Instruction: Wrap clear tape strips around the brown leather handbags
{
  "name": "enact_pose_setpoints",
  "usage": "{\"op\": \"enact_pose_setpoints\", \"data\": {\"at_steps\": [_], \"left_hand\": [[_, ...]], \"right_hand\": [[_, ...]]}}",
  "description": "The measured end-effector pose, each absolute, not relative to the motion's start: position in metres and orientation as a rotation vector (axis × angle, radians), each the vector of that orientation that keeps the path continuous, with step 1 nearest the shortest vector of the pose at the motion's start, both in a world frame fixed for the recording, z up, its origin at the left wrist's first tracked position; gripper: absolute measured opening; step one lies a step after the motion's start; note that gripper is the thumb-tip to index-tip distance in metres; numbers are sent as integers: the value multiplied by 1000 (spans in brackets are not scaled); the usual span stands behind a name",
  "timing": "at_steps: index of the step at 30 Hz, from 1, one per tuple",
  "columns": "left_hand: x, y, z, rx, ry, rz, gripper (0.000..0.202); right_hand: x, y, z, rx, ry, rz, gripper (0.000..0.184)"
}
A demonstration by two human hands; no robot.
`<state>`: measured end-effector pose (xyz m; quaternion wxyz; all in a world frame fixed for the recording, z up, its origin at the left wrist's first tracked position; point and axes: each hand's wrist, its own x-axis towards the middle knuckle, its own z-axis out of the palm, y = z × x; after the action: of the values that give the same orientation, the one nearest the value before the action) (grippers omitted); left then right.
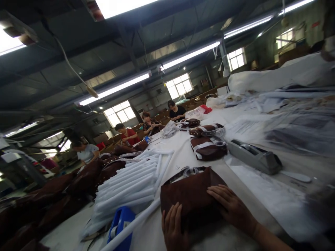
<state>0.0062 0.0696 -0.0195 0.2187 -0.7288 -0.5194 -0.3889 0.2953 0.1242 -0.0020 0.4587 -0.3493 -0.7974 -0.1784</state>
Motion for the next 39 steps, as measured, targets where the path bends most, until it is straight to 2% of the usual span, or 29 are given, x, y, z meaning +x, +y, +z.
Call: {"op": "enact_pose_setpoints", "data": {"at_steps": [7,15,29,39], "left_hand": [[6,72,-18,-1983,-1408,-1121,69],[11,76,-8,-1867,-1191,-1158,48],[10,77,-8,-1887,-1172,-1221,46],[10,73,-7,-1882,-1195,-1089,47]], "right_hand": [[294,120,2,-879,-1971,-403,58],[295,122,-2,-864,-1971,-418,60],[296,123,-3,-867,-1988,-461,56],[296,123,-3,-874,-1983,-374,56]]}}
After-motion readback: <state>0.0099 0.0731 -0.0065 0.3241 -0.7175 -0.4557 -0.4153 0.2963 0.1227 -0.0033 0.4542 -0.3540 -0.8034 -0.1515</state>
